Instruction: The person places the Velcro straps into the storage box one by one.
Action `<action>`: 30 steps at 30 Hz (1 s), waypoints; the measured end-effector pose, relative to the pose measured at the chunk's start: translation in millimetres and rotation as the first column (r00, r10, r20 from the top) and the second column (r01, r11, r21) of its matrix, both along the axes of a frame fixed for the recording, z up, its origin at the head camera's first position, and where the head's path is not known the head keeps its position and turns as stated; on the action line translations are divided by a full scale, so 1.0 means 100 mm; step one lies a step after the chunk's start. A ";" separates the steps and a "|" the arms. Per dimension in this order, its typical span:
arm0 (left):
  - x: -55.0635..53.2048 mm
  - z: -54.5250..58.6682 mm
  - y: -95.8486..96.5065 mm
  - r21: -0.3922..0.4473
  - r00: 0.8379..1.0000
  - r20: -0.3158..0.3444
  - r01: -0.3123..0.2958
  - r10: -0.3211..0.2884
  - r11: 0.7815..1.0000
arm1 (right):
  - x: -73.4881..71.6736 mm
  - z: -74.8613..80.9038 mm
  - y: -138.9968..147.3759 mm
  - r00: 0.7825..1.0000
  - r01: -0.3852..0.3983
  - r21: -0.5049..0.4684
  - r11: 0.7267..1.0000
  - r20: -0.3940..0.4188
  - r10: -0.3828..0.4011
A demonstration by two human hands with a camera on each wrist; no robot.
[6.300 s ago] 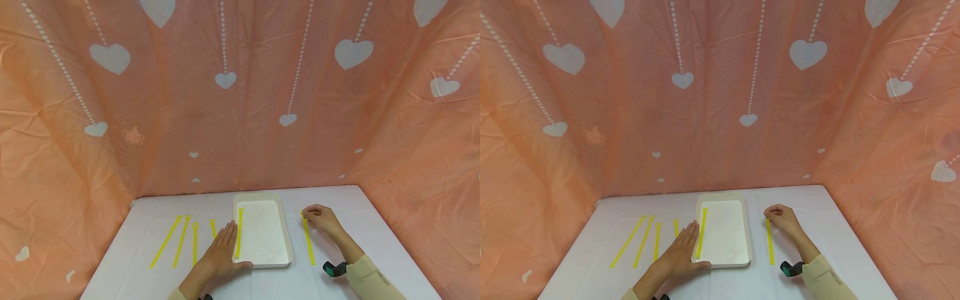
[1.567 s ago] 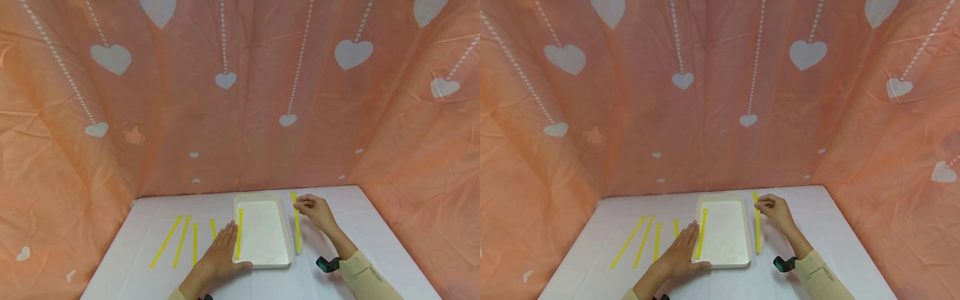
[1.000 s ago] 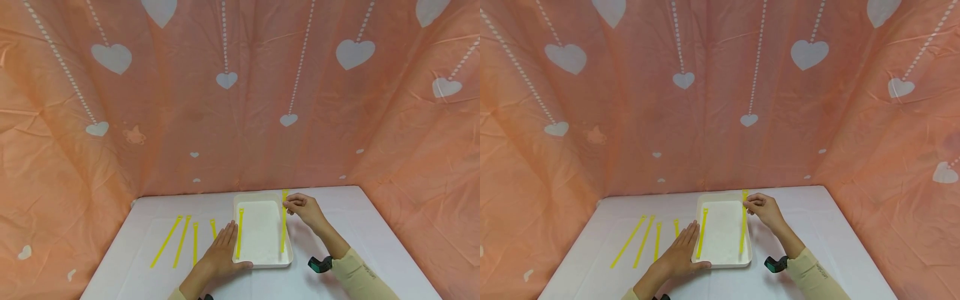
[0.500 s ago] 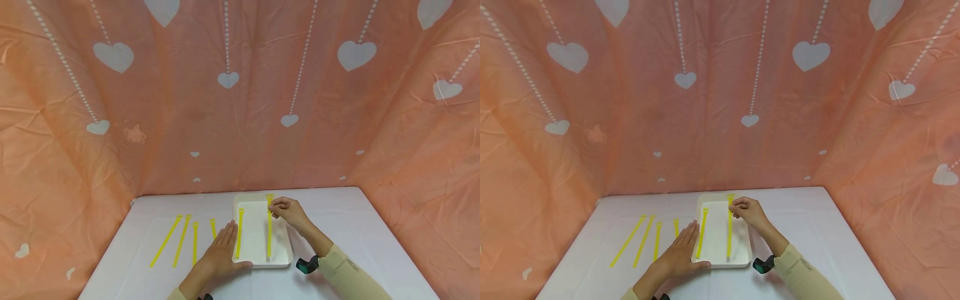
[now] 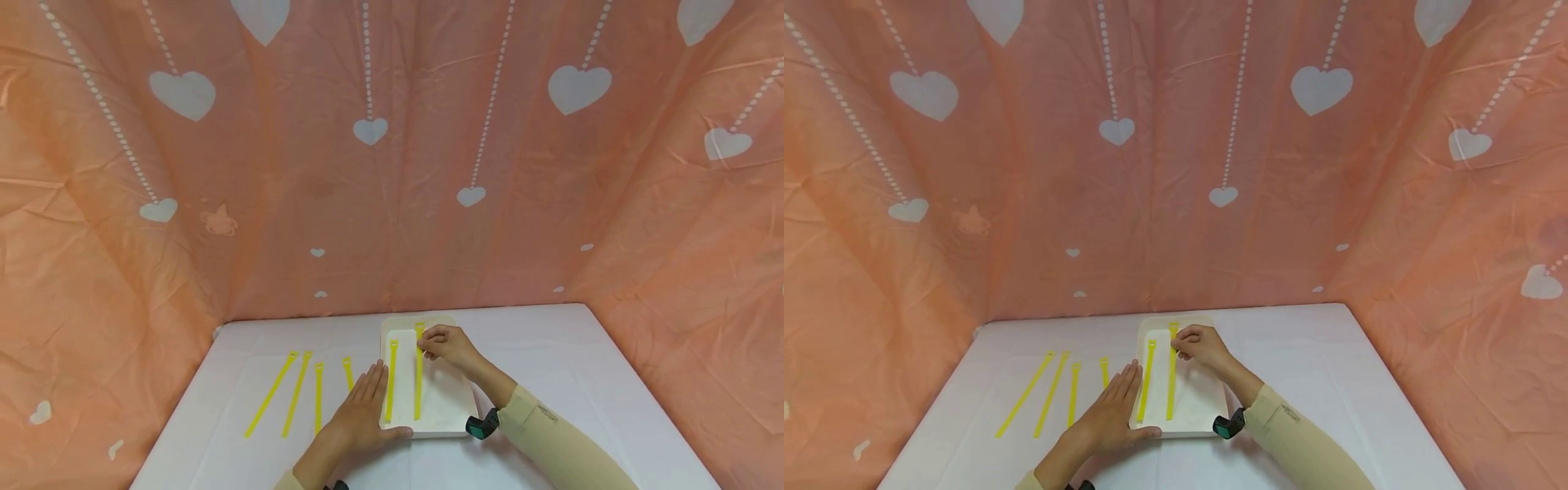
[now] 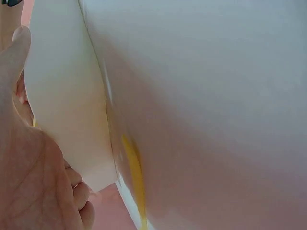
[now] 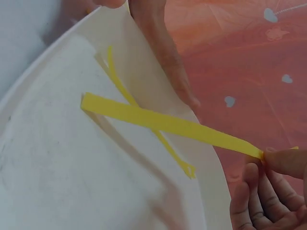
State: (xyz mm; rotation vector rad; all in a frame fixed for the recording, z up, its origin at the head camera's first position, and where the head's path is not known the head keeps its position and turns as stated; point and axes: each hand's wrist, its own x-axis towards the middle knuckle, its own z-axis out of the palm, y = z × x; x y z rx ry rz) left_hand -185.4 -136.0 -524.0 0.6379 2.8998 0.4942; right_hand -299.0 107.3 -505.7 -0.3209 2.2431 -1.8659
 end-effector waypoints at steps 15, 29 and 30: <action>0.01 0.02 0.00 -0.015 1.000 -0.023 0.019 -0.020 1.000 | -0.05 -0.14 -0.23 0.998 0.049 0.025 0.998 0.030 -0.050; -0.04 -0.10 -0.02 -0.029 1.000 -0.026 0.010 -0.010 1.000 | -0.07 -0.18 -0.35 0.994 0.099 0.126 0.987 0.041 -0.105; -0.05 -0.10 -0.02 -0.029 1.000 -0.026 0.009 -0.010 1.000 | -0.07 -0.19 -0.35 0.994 0.101 0.130 0.986 0.038 -0.106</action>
